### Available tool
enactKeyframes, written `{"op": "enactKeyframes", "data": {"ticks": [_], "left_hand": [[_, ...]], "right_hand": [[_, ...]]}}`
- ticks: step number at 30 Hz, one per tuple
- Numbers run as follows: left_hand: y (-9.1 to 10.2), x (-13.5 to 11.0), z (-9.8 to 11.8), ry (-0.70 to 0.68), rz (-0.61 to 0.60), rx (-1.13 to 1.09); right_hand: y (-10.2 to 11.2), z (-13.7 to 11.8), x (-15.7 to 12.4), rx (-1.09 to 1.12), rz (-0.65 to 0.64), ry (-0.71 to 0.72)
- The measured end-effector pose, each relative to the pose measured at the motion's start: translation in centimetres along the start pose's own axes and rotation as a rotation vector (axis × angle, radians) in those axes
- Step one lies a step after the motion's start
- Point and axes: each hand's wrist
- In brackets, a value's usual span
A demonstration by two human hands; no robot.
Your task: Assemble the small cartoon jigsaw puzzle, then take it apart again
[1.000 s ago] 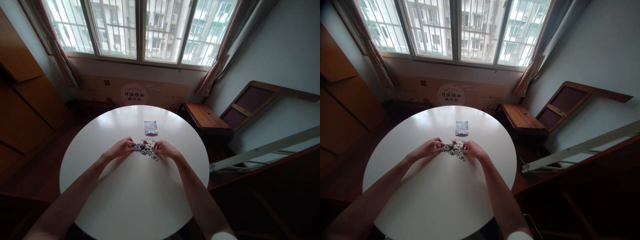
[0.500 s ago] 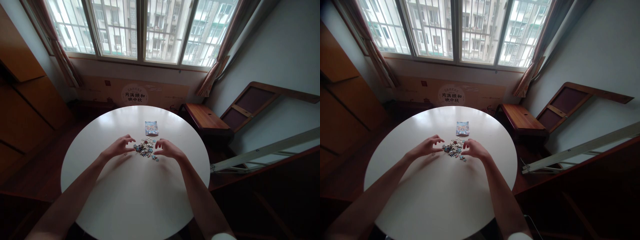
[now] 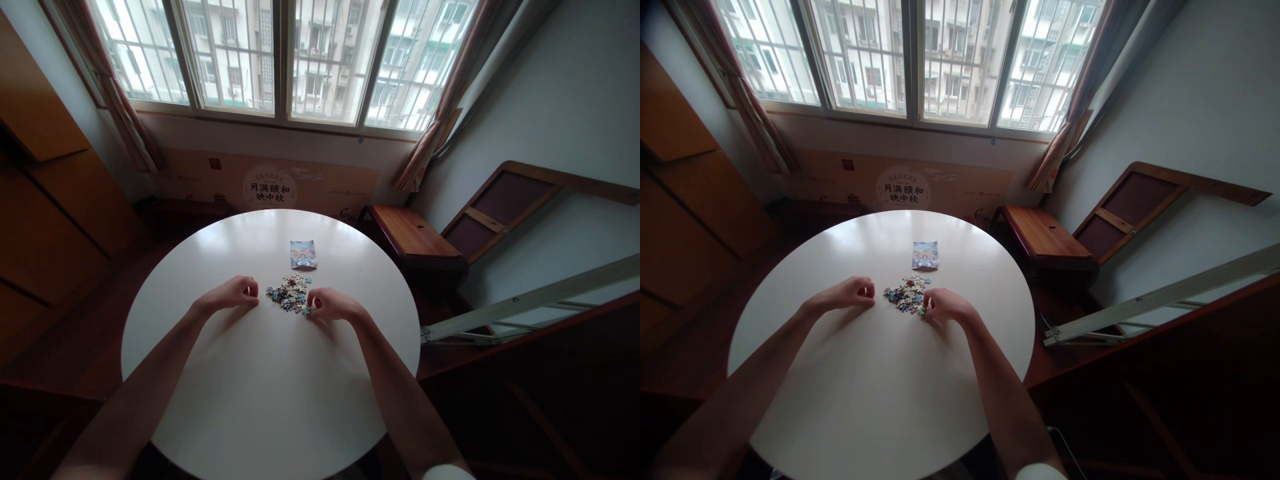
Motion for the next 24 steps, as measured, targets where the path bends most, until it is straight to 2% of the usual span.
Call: {"op": "enactKeyframes", "data": {"ticks": [6, 10, 13, 16, 20, 24], "left_hand": [[-1.0, 0.7, 0.2, -0.05, 0.243, 0.082], [-1.6, 1.3, 0.2, -0.088, 0.292, 0.063], [-1.9, 1.5, 0.6, -0.119, 0.326, 0.058], [-2.5, 1.6, 1.2, -0.124, 0.362, 0.125], [-3.7, 2.0, 2.3, -0.119, 0.446, 0.265], [-5.2, 2.4, 3.0, -0.172, 0.362, 0.298]], "right_hand": [[-1.5, -0.6, 1.2, -0.026, 0.329, -0.037], [-1.8, -0.5, 1.7, -0.002, 0.42, -0.023], [-1.6, -0.3, 1.7, -0.001, 0.447, -0.038], [-1.4, -0.3, 1.5, -0.013, 0.45, -0.115], [-1.1, -0.3, 1.1, 0.006, 0.357, -0.207], [-1.1, -0.7, 1.0, 0.015, 0.23, -0.143]]}}
Point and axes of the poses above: each hand's wrist, its own x-axis towards the middle knuckle, its own y-axis out of the back of the hand, z = x × y, and after that the axes turned 7 degrees about -z, right-handed
